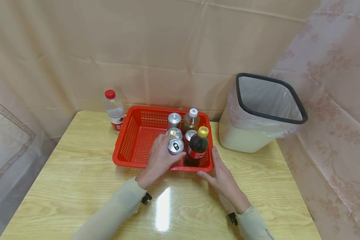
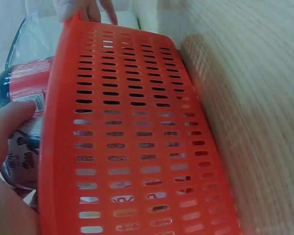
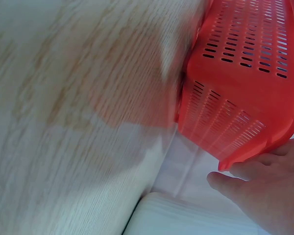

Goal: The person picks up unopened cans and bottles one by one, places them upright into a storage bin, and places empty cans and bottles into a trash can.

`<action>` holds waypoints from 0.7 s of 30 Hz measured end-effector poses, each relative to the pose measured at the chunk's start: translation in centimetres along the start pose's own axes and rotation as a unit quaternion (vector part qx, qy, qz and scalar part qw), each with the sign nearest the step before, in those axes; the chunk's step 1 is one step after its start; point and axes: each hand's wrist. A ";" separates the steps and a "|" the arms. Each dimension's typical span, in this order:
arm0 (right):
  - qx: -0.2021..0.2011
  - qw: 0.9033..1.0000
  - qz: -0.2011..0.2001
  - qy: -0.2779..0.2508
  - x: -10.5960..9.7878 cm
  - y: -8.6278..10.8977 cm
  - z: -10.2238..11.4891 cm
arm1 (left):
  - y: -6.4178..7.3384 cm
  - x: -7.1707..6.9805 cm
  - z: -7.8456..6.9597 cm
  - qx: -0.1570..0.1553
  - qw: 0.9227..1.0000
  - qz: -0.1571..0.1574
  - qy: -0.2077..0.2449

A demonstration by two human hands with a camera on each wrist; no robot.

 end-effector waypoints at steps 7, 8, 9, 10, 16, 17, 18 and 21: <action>-0.001 1.000 0.000 -0.002 0.0 0.0 0.2 | -0.2 0.2 0.6 0.015 0.999 0.009 -0.039; -0.001 1.000 0.000 -0.003 0.0 0.0 0.2 | -0.3 0.2 0.6 0.018 0.999 0.009 -0.041; -0.001 1.000 0.000 -0.004 0.0 0.0 0.2 | -0.3 0.2 0.6 0.021 0.999 0.009 -0.041; -0.001 1.000 0.000 -0.004 0.0 0.0 0.2 | -0.4 0.2 0.7 0.023 0.999 0.009 -0.042; 0.000 1.000 0.000 -0.005 0.0 0.0 0.0 | -0.7 0.2 0.9 0.023 0.999 0.013 -0.041; 0.000 1.000 0.000 -0.006 0.1 0.0 0.0 | -0.7 0.1 0.9 0.022 0.999 0.014 -0.041; 0.000 1.000 0.000 -0.006 0.1 0.1 0.0 | -0.7 0.1 0.9 0.022 0.999 0.013 -0.042; 0.002 1.000 0.000 -0.007 0.1 0.1 0.0 | -0.8 0.1 0.9 0.022 0.999 0.015 -0.036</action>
Point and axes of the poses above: each hand's wrist, its own y-axis away from the middle knuckle, its own x-axis out of the palm, z = x × y, and after that the axes turned 3 degrees about -y, right-handed
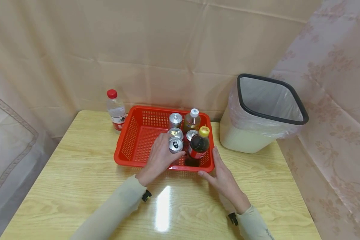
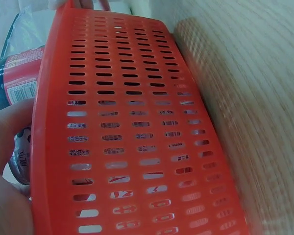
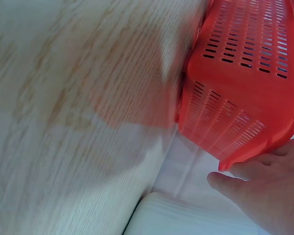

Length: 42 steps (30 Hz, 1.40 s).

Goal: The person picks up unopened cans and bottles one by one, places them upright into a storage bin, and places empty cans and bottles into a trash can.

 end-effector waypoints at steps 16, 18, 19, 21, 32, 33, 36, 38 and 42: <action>-0.015 1.000 -0.005 0.007 0.0 0.1 0.0 | 0.0 -0.1 -0.3 0.002 0.999 0.022 -0.024; -0.014 1.000 -0.005 0.007 0.0 0.1 0.0 | 0.2 -0.3 -0.3 -0.006 0.999 0.032 -0.024; -0.013 1.000 -0.004 0.007 0.0 0.2 0.0 | 0.3 -0.5 -0.3 -0.012 0.999 0.038 -0.024; -0.011 1.000 -0.003 0.005 0.0 0.2 0.0 | 0.6 -1.0 -0.1 -0.022 0.998 0.044 -0.025; -0.006 1.000 0.002 0.006 -0.1 0.1 0.0 | 1.0 -6.5 0.8 -0.050 0.997 0.024 -0.052; -0.006 1.000 0.002 0.007 -0.1 0.1 0.0 | 1.0 -7.0 1.0 -0.049 0.997 0.019 -0.051; -0.009 1.000 0.001 0.007 -0.1 0.1 -0.1 | 1.1 -8.3 1.5 -0.047 0.998 0.000 -0.048; -0.010 1.000 0.000 0.008 -0.2 0.1 -0.1 | 1.1 -9.0 1.9 -0.043 0.998 -0.013 -0.047; -0.010 1.000 -0.001 0.009 -0.2 0.1 -0.2 | 1.1 -10.1 3.0 -0.045 0.997 -0.030 -0.046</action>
Point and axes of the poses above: each hand's wrist, its own y-axis away from the middle knuckle, its own x-axis out of the palm, z = x × y, and after that the axes turned 3 degrees about -y, right-handed
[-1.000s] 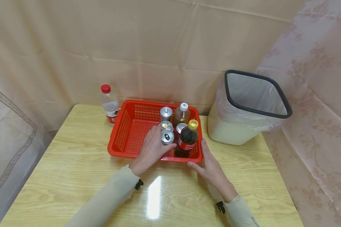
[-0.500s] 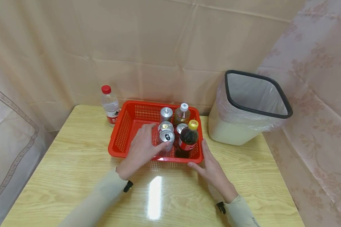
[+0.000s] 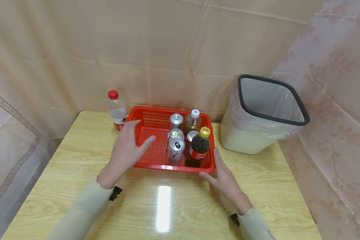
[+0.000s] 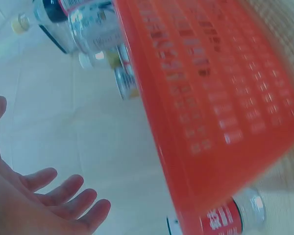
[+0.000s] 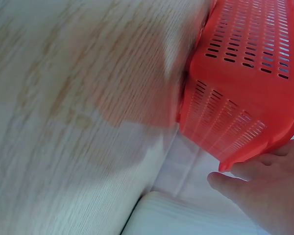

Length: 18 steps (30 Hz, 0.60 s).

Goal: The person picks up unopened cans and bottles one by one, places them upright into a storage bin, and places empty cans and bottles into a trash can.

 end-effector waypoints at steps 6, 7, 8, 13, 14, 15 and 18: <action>0.007 1.000 0.002 -0.001 0.0 0.0 0.0 | 0.1 -1.2 1.8 0.001 1.000 -0.029 0.002; 0.008 1.000 0.002 -0.002 0.0 0.0 0.0 | 0.1 -1.3 2.1 0.003 0.999 -0.037 0.005; 0.010 1.000 0.003 -0.002 0.0 0.0 0.0 | 0.1 -1.4 2.5 0.007 0.999 -0.048 0.006; 0.013 1.000 0.005 -0.003 0.0 0.0 0.0 | -0.2 -2.2 4.1 0.004 0.995 -0.096 0.003; 0.013 1.000 0.004 -0.003 0.0 0.0 0.1 | -0.4 -2.3 4.4 0.002 0.994 -0.107 0.002; 0.013 1.000 0.004 -0.002 0.0 0.0 0.1 | -0.6 -2.6 4.7 -0.001 0.993 -0.115 0.001; 0.011 1.000 0.003 0.001 0.0 0.0 0.1 | -1.2 -3.1 5.8 -0.003 0.990 -0.139 -0.001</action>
Point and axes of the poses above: each hand's wrist, its own y-axis away from the middle knuckle, its own x-axis out of the palm, z = x × y, and after that the axes turned 3 degrees about -y, right-handed
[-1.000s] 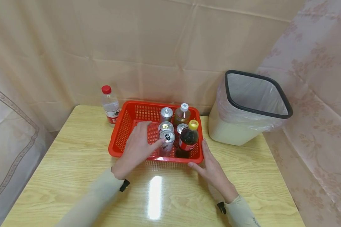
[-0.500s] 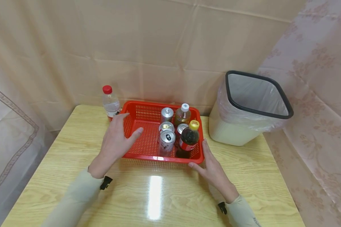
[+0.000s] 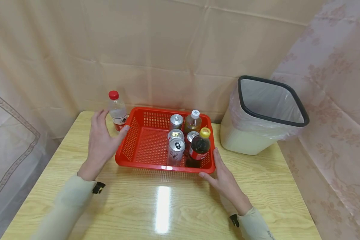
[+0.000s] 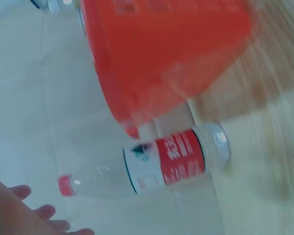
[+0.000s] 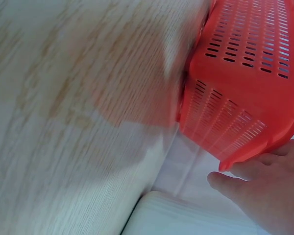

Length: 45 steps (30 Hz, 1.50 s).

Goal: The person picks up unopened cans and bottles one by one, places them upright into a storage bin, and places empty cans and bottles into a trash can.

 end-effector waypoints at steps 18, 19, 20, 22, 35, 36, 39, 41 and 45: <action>0.005 1.000 0.001 -0.005 0.0 0.0 -0.2 | -4.9 1.0 4.3 -0.098 0.991 0.047 0.081; 0.005 1.000 0.001 -0.005 0.0 0.0 -0.2 | -5.2 1.2 4.3 -0.101 0.990 0.047 0.091; 0.006 1.000 0.001 -0.005 0.0 0.0 -0.3 | -5.4 1.3 4.4 -0.106 0.988 0.049 0.101; 0.006 1.000 0.001 -0.006 0.0 0.0 -0.3 | -5.9 1.5 4.5 -0.113 0.985 0.053 0.117; 0.008 1.000 -0.001 -0.009 0.0 0.1 -0.2 | -8.6 2.8 5.6 -0.169 0.959 0.120 0.194; 0.008 1.000 0.000 -0.009 0.0 0.1 -0.2 | -8.7 3.0 5.5 -0.172 0.957 0.122 0.198; 0.010 1.000 0.000 -0.011 0.0 0.1 -0.2 | -8.9 3.4 5.6 -0.175 0.955 0.122 0.206; 0.008 1.000 -0.001 -0.012 0.0 0.1 -0.2 | -9.0 3.7 5.5 -0.173 0.955 0.120 0.212; -0.003 1.000 -0.005 -0.013 0.0 0.0 -0.2 | -9.1 4.2 5.5 -0.170 0.954 0.109 0.223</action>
Point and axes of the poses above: each hand's wrist, its own y-axis away from the middle knuckle, its own x-axis out of the palm, z = x × y, and after that the axes turned 3 degrees about -y, right-handed
